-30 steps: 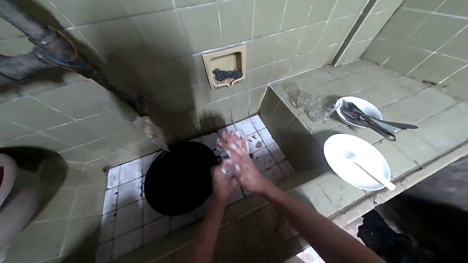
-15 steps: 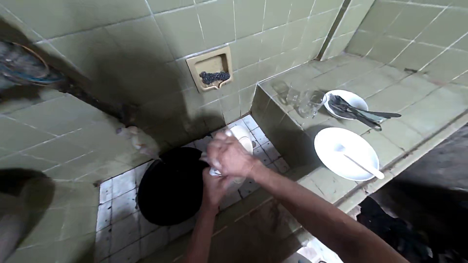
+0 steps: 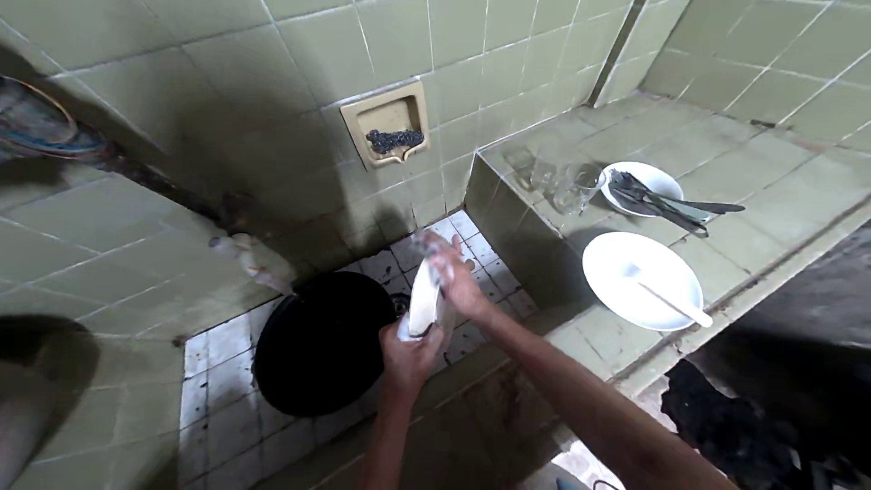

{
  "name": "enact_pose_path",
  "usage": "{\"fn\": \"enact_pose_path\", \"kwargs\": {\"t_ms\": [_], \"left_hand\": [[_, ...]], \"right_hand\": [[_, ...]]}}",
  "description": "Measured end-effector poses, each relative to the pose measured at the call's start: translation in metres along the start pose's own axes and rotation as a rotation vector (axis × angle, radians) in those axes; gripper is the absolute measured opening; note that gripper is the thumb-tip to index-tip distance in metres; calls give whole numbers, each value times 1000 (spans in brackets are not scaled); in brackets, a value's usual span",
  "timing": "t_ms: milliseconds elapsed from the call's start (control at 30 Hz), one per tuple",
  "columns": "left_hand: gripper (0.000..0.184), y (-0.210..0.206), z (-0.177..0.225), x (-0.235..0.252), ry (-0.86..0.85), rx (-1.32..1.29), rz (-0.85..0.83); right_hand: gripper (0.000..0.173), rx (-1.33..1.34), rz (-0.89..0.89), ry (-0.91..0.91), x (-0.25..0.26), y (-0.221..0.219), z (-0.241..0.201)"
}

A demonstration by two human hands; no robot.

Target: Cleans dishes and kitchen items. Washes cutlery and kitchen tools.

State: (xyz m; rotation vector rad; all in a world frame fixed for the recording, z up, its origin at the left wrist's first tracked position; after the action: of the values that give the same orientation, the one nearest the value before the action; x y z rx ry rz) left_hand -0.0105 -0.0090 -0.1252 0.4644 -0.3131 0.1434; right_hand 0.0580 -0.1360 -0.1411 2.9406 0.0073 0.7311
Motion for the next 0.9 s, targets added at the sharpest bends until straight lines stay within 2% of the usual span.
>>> {"fn": "enact_pose_path", "kwargs": {"t_ms": [67, 100, 200, 267, 333, 433, 467, 500, 567, 633, 667, 700, 733, 767, 800, 900], "left_hand": [[16, 2, 2, 1, 17, 7, 11], [16, 2, 0, 3, 8, 2, 22], [21, 8, -1, 5, -53, 95, 11], [23, 11, -5, 5, -80, 70, 19], [23, 8, -2, -3, -96, 10, 70], [23, 2, 2, -20, -98, -40, 201], [26, 0, -2, -28, -42, -47, 224], [29, 0, -7, -32, 30, -51, 206], [30, 7, -12, -24, 108, -49, 95], [23, 15, -13, -8, 33, -59, -24], [22, 17, -16, 0, -28, -68, -58], [25, 17, -17, 6, -77, -63, -73], [25, 15, -15, 10, -81, -55, -57], [23, 14, -13, 9, -52, -50, -42], [23, 12, -10, 4, -21, -55, -35], [22, 7, -7, -16, -32, -78, 74]], "right_hand": [[43, 38, 79, -156, 0, 2, -4], [43, 11, 26, -134, -7, -5, -20], [44, -108, -138, 111, -23, -34, -42], [42, -42, -153, 100, -10, -27, -29], [40, 149, 34, -51, 11, -12, -1], [45, 374, 311, -540, 34, 1, 13], [45, 355, 331, -611, 38, 3, 13], [43, 267, 298, -588, 40, 3, 10], [34, -22, 88, -315, 40, 0, -8], [25, -322, -171, 147, 26, -21, -32], [23, -404, -235, 335, 20, -34, -42], [22, -432, -253, 457, 18, -39, -47], [21, -423, -237, 484, 18, -37, -45], [20, -366, -192, 408, 18, -31, -37], [22, -271, -100, 254, 18, -21, -23], [37, -2, 211, -399, 30, 7, 8]]}}
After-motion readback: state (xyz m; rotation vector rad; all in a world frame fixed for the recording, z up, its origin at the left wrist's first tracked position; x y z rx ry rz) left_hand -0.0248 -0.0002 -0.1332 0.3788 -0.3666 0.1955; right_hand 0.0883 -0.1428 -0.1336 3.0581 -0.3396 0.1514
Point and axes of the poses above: each hand's wrist, its own x-axis towards the middle knuckle, its own y-axis out of the back of the hand, z = x × y, the point moved 2 cm from there along x, towards the middle knuckle, and after that the axes turned 12 degrees about x, right-handed, at the moved point
